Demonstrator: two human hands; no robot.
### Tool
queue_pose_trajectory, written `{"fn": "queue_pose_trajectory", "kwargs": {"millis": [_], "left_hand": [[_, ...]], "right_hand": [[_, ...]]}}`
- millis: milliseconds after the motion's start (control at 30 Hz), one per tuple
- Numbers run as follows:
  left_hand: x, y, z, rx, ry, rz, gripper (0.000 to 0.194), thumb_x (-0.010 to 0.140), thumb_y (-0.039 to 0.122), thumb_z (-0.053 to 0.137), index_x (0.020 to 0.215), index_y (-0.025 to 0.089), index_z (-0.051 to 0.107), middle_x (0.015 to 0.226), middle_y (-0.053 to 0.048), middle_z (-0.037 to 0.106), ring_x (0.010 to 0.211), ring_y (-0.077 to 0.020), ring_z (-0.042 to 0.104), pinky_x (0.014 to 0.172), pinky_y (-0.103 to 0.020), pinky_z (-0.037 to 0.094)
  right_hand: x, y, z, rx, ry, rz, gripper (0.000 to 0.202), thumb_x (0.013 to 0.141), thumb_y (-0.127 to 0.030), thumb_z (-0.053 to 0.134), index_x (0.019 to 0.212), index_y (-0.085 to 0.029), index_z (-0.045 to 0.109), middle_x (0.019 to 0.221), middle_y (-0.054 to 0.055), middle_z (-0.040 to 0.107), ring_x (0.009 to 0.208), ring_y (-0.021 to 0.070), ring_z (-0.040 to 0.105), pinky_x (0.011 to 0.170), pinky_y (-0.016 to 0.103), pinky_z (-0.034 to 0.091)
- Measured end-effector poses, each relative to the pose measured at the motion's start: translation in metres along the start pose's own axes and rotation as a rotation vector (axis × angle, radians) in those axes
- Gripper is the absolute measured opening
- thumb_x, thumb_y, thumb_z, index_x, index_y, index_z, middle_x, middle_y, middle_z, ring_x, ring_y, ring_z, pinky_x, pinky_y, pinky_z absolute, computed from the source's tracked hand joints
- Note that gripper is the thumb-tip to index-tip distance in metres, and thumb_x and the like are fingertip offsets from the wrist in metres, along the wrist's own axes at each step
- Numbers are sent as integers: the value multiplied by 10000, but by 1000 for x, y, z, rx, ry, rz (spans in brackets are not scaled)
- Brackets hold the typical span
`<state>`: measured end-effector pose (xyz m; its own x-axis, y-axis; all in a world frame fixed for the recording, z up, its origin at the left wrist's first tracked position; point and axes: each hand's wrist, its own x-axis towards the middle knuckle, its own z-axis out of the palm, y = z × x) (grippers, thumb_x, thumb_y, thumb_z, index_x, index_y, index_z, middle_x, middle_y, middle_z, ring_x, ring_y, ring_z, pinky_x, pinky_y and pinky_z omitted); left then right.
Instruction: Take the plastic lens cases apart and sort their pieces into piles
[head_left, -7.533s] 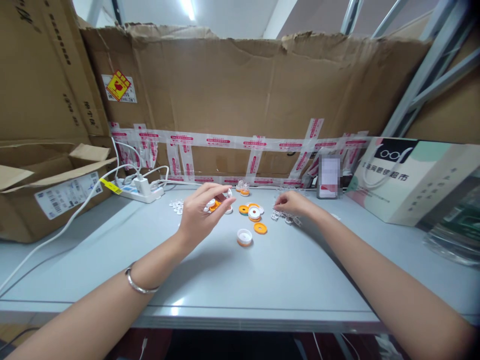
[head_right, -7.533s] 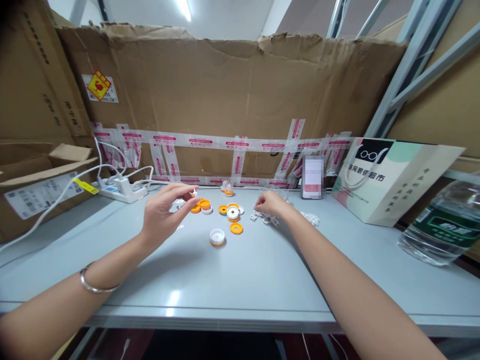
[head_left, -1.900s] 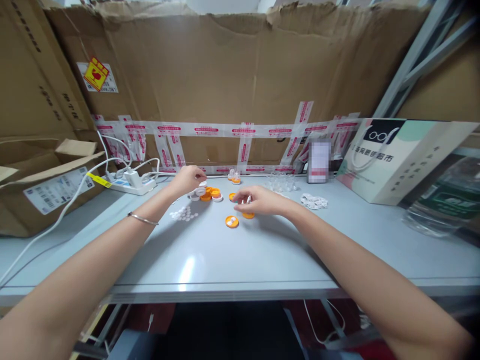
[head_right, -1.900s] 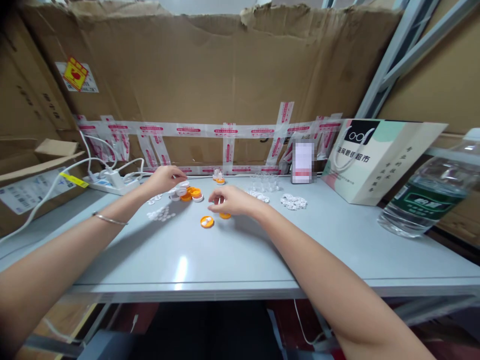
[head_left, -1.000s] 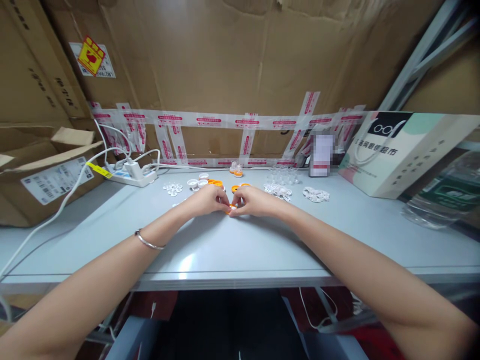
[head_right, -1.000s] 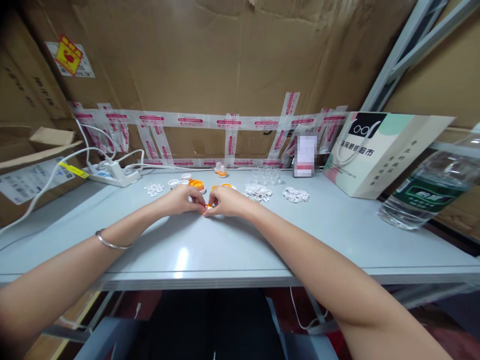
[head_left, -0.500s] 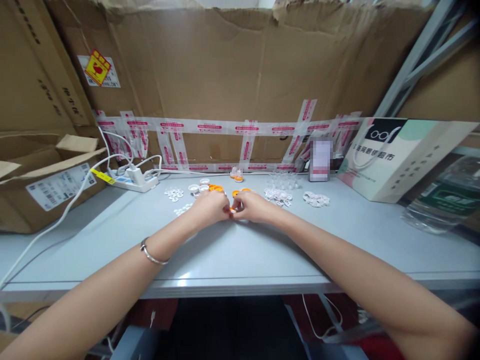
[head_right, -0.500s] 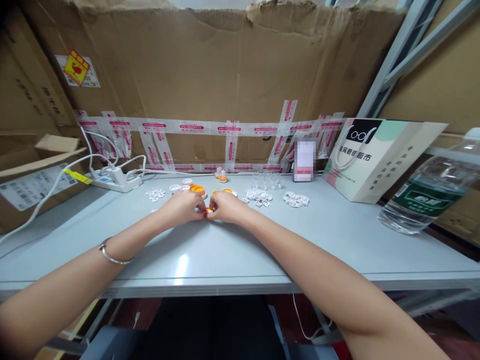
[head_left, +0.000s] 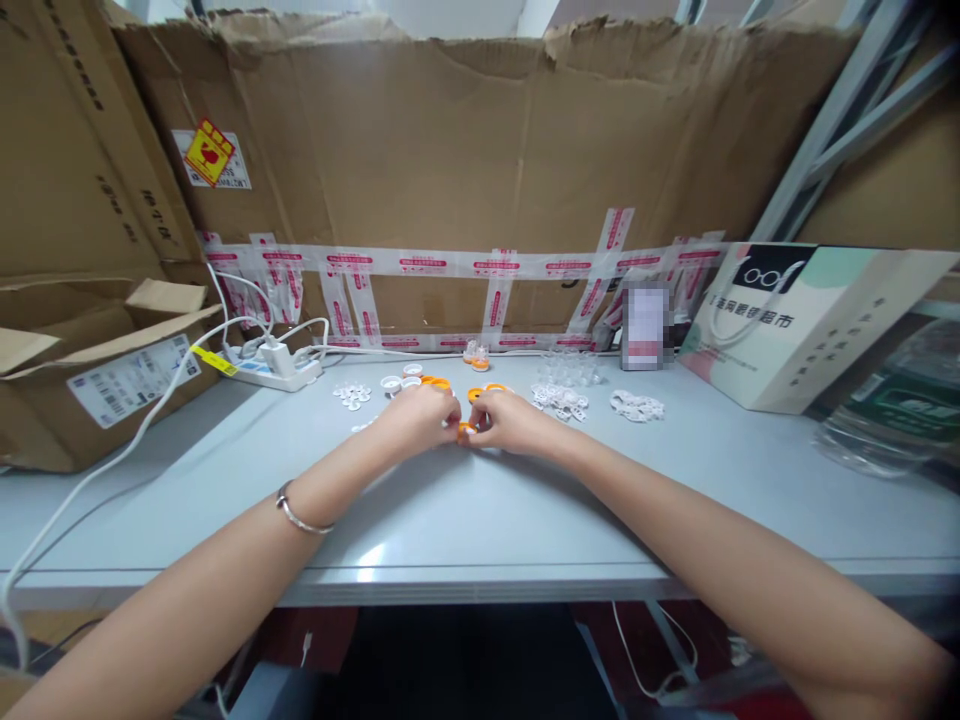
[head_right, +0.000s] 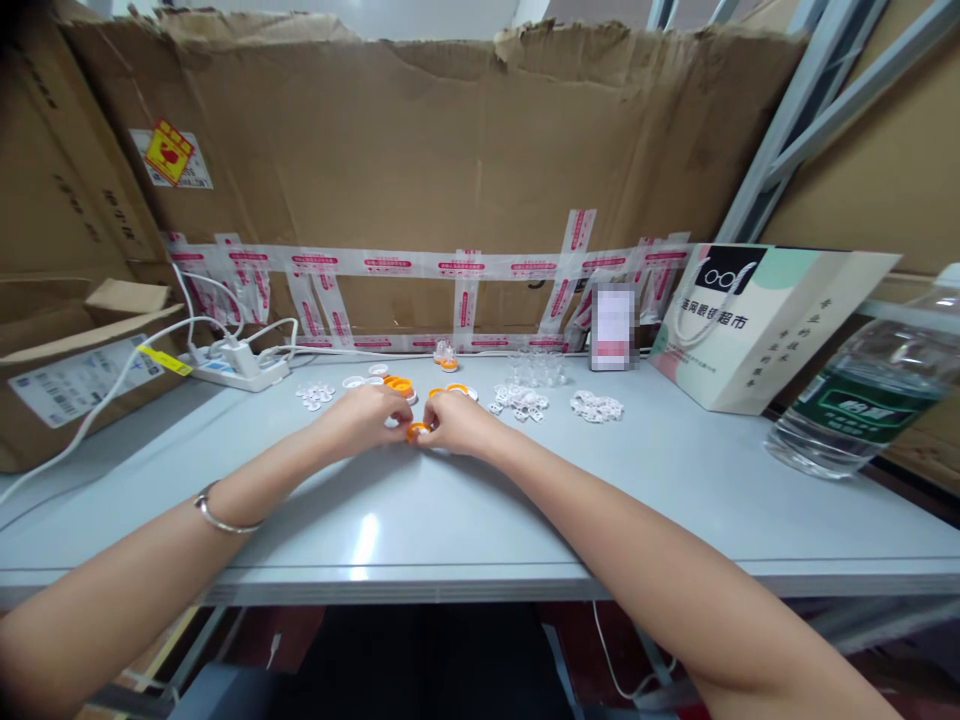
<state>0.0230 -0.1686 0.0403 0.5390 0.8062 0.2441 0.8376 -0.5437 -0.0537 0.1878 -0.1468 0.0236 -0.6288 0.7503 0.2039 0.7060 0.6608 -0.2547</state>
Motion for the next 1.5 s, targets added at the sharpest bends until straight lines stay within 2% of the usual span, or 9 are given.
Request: {"fn": "queue_pose_trajectory", "kwargs": {"millis": [100,167,267,367,667,1000,1300,1400,1500], "left_hand": [[-7,-28,-17,-73,63,-135,185,676,205,515,769,175,672,803,-38,686,723,-157,593,638,-219,389],[-14,-51,-26,-59,36,-227,190,667,227,511,743,158,670,754,-46,686,682,-153,587,611,-211,382],[-22,-80,-28,-37,-147,-298,166,613,205,515,674,171,665,684,-30,678,617,-141,572,549,-199,361],[-26,-91,-21,-10,-251,-339,140,568,186,526,626,179,653,639,-24,664,593,-140,565,510,-197,338],[-26,-84,-21,76,-306,-387,162,535,188,516,628,185,649,658,-32,660,605,-148,558,483,-197,317],[-27,-101,-17,-46,-326,-283,172,614,195,517,667,183,680,691,-38,683,620,-143,577,541,-196,362],[-28,-87,-25,-75,-381,-321,171,605,172,514,666,182,674,680,-24,677,616,-138,577,522,-186,363],[-25,-76,-27,-32,-239,-315,179,670,186,488,699,171,664,717,-39,674,650,-150,575,557,-208,368],[-20,-55,-19,-143,-50,-156,202,745,255,485,818,162,649,825,-46,661,730,-155,569,642,-228,388]], "right_hand": [[-1,-1,-2,13,-10,11,241,673,-384,590,592,-157,581,622,12,579,588,110,486,548,220,318],[-2,-2,-4,29,-21,28,244,664,-397,600,614,-159,591,656,20,595,620,122,504,547,221,325],[-3,-4,-7,51,-41,52,240,654,-403,610,652,-163,599,697,25,609,651,133,517,543,221,335],[-4,-4,-8,52,-46,59,240,649,-404,616,667,-166,595,717,27,610,662,135,522,549,222,343],[-4,-2,-7,55,-39,48,249,643,-414,611,659,-167,583,712,24,597,649,129,499,542,224,332],[-5,-3,-9,70,-54,61,247,635,-409,627,665,-166,600,718,24,598,651,128,504,543,221,337],[-5,-3,-10,71,-55,62,257,631,-414,638,692,-165,617,706,12,595,636,118,498,528,214,325],[-4,-2,-10,85,-63,68,276,624,-427,647,705,-165,624,700,8,588,626,114,490,521,213,319],[-4,-1,-10,99,-65,65,308,611,-445,660,728,-162,629,714,10,584,635,116,489,525,213,317]]}}
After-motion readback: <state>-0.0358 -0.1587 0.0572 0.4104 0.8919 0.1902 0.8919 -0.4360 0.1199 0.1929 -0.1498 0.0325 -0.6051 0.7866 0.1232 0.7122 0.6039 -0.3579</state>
